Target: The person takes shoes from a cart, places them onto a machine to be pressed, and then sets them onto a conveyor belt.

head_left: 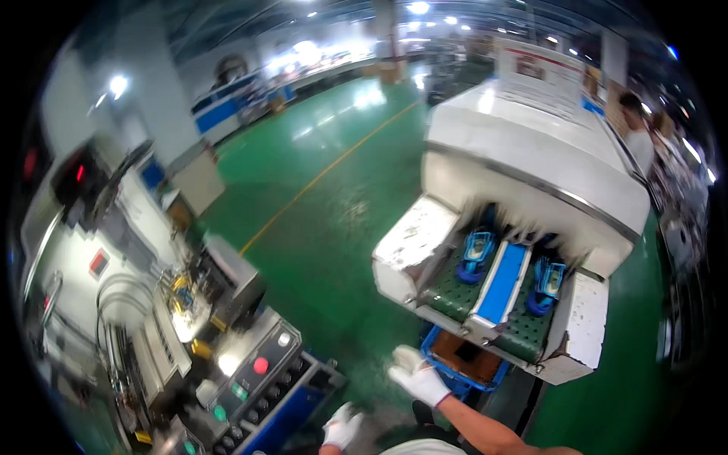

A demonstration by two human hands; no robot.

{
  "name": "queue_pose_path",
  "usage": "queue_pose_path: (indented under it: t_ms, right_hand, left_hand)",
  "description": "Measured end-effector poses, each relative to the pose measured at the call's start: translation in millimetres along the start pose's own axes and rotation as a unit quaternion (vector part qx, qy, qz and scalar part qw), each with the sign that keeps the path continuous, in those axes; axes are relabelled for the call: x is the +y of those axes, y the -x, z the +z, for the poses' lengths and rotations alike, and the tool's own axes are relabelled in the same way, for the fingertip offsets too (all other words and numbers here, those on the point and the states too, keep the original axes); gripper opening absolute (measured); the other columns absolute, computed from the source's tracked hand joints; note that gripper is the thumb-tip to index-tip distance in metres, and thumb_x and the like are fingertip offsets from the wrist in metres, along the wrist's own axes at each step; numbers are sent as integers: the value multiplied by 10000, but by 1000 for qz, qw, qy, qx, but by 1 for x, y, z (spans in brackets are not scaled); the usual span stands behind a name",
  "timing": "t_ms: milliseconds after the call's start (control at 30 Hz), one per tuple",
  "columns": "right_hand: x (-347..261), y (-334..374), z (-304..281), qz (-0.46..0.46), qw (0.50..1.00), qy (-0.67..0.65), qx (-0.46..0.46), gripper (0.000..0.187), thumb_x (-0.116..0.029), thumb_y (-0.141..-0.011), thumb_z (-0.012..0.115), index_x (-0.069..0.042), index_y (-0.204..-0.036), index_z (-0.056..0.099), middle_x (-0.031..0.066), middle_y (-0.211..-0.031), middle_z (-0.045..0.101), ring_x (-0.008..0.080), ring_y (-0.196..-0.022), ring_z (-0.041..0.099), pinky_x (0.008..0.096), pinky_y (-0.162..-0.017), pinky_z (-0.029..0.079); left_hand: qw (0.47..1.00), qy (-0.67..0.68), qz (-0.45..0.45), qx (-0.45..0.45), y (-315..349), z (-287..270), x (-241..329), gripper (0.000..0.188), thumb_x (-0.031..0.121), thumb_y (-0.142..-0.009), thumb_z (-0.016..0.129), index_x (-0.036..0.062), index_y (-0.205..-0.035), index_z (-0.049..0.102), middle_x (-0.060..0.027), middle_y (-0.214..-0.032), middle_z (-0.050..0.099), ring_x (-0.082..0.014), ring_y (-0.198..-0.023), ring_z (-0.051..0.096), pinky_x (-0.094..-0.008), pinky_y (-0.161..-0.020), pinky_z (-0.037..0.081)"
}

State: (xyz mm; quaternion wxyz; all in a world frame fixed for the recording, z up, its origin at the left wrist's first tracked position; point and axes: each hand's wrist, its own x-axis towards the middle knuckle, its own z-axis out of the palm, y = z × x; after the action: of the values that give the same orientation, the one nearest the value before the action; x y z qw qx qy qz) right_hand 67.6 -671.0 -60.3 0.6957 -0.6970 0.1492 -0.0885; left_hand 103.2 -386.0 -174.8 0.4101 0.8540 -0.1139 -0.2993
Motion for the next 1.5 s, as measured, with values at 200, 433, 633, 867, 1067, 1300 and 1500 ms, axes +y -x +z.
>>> queue_pose_path:
  t_ms: [200, 433, 633, 867, 1067, 1300, 1500]
  right_hand:
    - [81, 48, 148, 69, 855, 341, -384, 758, -447, -970, 663, 25, -1514, 426, 242, -1494, 536, 341, -1389, 531, 395, -1173, 409]
    - [50, 97, 313, -42, 719, 450, -528, 679, -470, -913, 663, 41, -1353, 589, 282, -1327, 637, 417, -1258, 611, 441, -1066, 492]
    - [127, 89, 302, -73, 604, 580, -542, 737, -372, -874, 760, 51, -1424, 513, 284, -1422, 572, 387, -1280, 606, 439, -1084, 493]
    - [50, 76, 286, -54, 564, 648, -509, 592, -176, -894, 736, 46, -1404, 535, 206, -1310, 665, 284, -1198, 643, 385, -1001, 529]
    - [58, 72, 328, -122, 533, 602, -582, 471, -187, -944, 742, 27, -1335, 592, 183, -1233, 668, 261, -1162, 636, 401, -932, 547]
    - [47, 212, 444, 61, 595, 422, -681, 721, -143, -875, 792, 68, -1468, 439, 254, -1496, 516, 320, -1438, 478, 397, -1174, 419]
    - [-18, 300, 514, -268, 298, 463, -791, 796, -393, -812, 765, 44, -1414, 481, 295, -1275, 620, 395, -1207, 616, 427, -1017, 497]
  left_hand:
    - [863, -10, -351, 363, 358, -15, -266, 410, 268, -1016, 584, 0, -1322, 629, -182, -1241, 698, -312, -1133, 659, -396, -992, 524]
    - [796, -172, -511, 274, 623, 125, -388, 373, 261, -1005, 552, 42, -1279, 679, -155, -1296, 679, -349, -1222, 620, -426, -1048, 492]
    - [580, 163, -572, 556, 562, 62, -344, 536, 259, -906, 723, 45, -1375, 574, -190, -1338, 642, -380, -1182, 646, -464, -1026, 498]
    - [341, -1, -575, 743, 672, -48, -409, 678, 384, -884, 754, 39, -1411, 502, -229, -1352, 587, -412, -1176, 625, -488, -1006, 500]
    - [336, -57, -604, 721, 686, -29, -470, 401, 454, -955, 591, 93, -1111, 669, -206, -1100, 683, -411, -881, 707, -501, -796, 556]
    - [538, -31, -388, 748, 600, -27, -342, 137, 124, -842, 689, 94, -976, 693, -132, -997, 698, -352, -909, 692, -469, -798, 553]
    - [747, 62, -135, 648, 476, -90, -168, 148, 123, -818, 739, 55, -947, 717, -142, -970, 720, -341, -903, 703, -427, -816, 561]
